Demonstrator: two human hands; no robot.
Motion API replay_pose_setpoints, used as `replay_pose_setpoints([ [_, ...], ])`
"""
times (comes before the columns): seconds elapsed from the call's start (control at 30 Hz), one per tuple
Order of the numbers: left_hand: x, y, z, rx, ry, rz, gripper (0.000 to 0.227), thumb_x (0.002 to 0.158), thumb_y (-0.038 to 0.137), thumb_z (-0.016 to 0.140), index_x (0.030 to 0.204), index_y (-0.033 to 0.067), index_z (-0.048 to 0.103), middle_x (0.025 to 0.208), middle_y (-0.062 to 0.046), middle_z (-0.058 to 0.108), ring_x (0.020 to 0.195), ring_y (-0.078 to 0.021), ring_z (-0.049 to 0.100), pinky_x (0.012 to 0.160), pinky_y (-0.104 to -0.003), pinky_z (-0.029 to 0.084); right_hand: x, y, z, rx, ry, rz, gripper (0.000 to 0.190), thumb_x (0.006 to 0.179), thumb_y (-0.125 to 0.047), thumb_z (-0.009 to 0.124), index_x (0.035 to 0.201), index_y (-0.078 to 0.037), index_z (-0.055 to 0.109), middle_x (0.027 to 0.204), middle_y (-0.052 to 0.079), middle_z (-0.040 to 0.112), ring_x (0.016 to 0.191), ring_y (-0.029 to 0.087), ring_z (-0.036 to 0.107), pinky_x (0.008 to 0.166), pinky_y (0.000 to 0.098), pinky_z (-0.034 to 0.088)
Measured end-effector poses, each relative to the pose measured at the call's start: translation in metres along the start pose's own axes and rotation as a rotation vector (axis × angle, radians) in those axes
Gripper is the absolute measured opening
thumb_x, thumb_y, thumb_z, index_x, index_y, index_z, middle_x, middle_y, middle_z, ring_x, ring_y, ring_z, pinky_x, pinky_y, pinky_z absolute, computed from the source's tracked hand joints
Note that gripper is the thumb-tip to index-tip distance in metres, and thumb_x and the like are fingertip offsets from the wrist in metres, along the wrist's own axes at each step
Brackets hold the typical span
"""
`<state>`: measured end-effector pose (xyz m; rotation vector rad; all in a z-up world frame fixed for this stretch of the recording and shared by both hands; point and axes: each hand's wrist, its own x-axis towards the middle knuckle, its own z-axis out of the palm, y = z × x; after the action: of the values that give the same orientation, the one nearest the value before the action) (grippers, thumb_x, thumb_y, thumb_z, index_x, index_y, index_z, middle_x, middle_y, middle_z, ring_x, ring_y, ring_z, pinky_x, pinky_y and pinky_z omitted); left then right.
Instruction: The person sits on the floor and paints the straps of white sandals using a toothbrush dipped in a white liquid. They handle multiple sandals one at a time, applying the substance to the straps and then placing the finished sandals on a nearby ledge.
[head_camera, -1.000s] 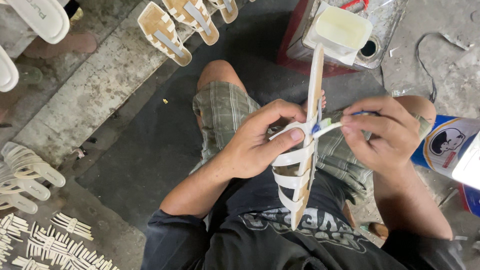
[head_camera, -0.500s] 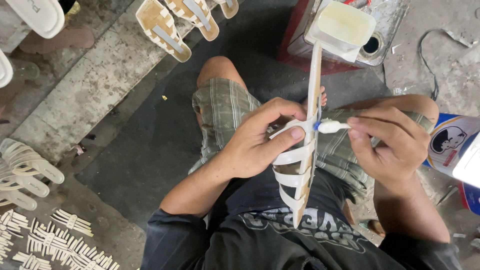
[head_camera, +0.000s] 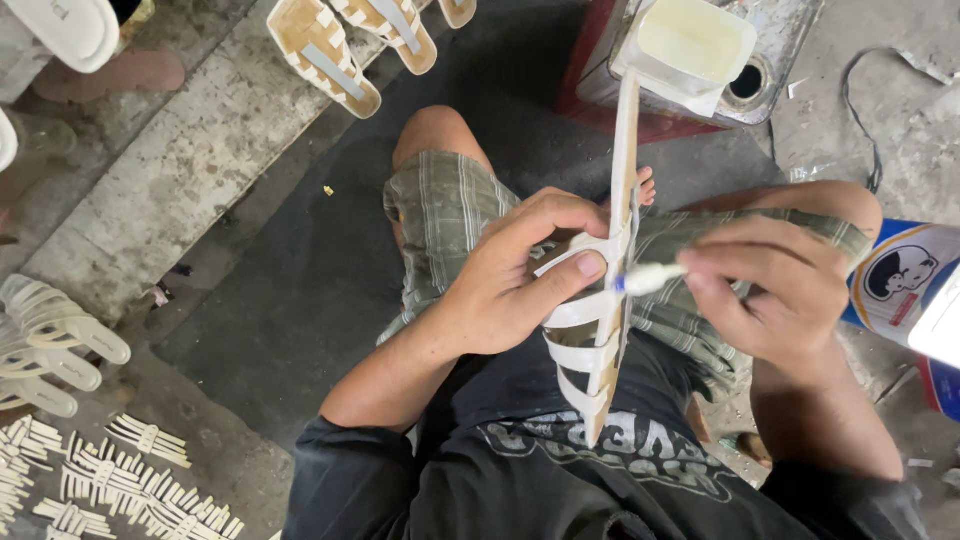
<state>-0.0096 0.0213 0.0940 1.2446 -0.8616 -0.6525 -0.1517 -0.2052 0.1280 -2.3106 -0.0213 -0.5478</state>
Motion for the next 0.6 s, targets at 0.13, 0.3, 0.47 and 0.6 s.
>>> replay_pose_setpoints([
  [0.13, -0.004, -0.029, 0.004, -0.327, -0.061, -0.218, 0.020, 0.113, 0.013, 0.061, 0.131, 0.0040, 0.056, 0.116, -0.005, 0.062, 0.108, -0.0136, 0.060, 0.099, -0.030, 0.051, 0.000, -0.001, 0.004, -0.193, 0.090, 0.077, 0.011, 0.094, 0.005, 0.078, 0.101, 0.001, 0.071, 0.098, 0.013, 0.072, 0.082, 0.023, 0.070, 0.072, 0.0314, 0.055],
  [0.3, -0.004, -0.069, 0.008, -0.915, 0.057, -0.446, 0.037, 0.109, 0.021, 0.058, 0.142, 0.0077, 0.046, 0.129, -0.009, 0.059, 0.121, -0.0196, 0.061, 0.104, -0.037, 0.052, 0.009, 0.063, -0.002, -0.489, 0.168, 0.084, 0.011, 0.101, 0.002, 0.073, 0.110, -0.004, 0.075, 0.102, 0.013, 0.072, 0.086, 0.029, 0.068, 0.077, 0.0370, 0.051],
  [0.47, -0.011, -0.085, 0.008, -1.018, 0.104, -0.520, 0.047, 0.103, 0.032, 0.060, 0.140, 0.0099, 0.045, 0.137, -0.013, 0.059, 0.124, -0.0232, 0.063, 0.103, -0.040, 0.055, 0.018, 0.183, 0.012, -0.754, 0.071, 0.197, 0.022, 0.093, -0.013, 0.067, 0.111, -0.017, 0.078, 0.099, 0.010, 0.072, 0.086, 0.031, 0.070, 0.073, 0.0440, 0.050],
  [0.6, -0.018, -0.093, 0.003, -0.814, 0.134, -0.626, 0.034, 0.107, 0.023, 0.063, 0.132, 0.0017, 0.054, 0.131, -0.018, 0.061, 0.118, -0.0266, 0.063, 0.095, -0.041, 0.055, 0.020, 0.230, 0.032, -0.868, -0.004, 0.225, 0.020, 0.093, -0.015, 0.067, 0.108, -0.020, 0.079, 0.099, 0.012, 0.070, 0.080, 0.032, 0.068, 0.070, 0.0469, 0.049],
])
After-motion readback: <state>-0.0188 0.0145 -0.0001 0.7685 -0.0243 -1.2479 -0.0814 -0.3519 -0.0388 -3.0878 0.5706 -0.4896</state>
